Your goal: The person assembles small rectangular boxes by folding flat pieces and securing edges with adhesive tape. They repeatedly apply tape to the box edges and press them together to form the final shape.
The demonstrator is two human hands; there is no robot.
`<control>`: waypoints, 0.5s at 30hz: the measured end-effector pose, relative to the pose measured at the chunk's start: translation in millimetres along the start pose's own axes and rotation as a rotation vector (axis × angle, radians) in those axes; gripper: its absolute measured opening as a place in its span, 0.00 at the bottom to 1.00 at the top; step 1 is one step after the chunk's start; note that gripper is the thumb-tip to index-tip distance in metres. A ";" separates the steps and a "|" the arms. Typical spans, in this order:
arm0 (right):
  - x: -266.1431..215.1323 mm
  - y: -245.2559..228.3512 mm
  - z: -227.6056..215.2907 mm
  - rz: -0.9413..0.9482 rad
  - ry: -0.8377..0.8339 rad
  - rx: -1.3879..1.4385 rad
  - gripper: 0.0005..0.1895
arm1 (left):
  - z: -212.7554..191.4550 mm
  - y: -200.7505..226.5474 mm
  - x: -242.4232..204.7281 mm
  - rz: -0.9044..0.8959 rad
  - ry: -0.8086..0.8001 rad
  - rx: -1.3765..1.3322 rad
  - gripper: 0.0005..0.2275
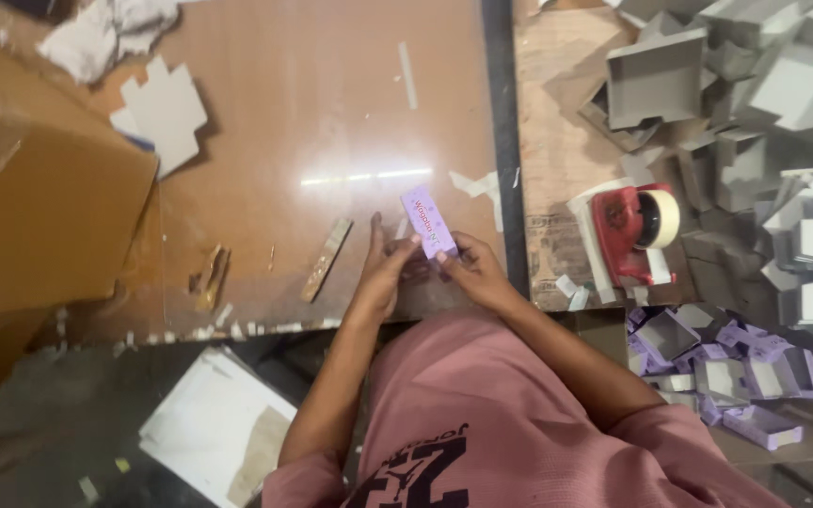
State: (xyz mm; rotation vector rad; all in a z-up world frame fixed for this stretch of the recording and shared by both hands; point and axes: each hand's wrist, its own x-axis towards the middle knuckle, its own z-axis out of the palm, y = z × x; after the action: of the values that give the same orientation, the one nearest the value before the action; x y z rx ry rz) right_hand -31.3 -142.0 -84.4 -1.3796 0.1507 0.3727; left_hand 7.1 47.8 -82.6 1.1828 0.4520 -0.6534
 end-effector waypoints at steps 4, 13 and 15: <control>3.6 29.7 -12.5 0.034 -0.040 -0.027 0.17 | -25.1 -27.8 -4.2 0.429 0.229 0.534 0.24; 17.0 50.9 -10.4 0.028 -0.180 -0.012 0.21 | -97.3 -19.7 -2.8 0.687 0.803 1.372 0.16; 16.2 47.1 -5.1 0.017 -0.176 -0.040 0.21 | -102.5 -11.8 -2.1 0.692 0.764 1.303 0.11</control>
State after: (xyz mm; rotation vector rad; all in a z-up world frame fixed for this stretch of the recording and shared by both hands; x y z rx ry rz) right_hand -31.9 -137.5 -134.2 -1.3785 0.0098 0.5120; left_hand -1.4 142.4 -122.8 2.6853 0.1561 0.2625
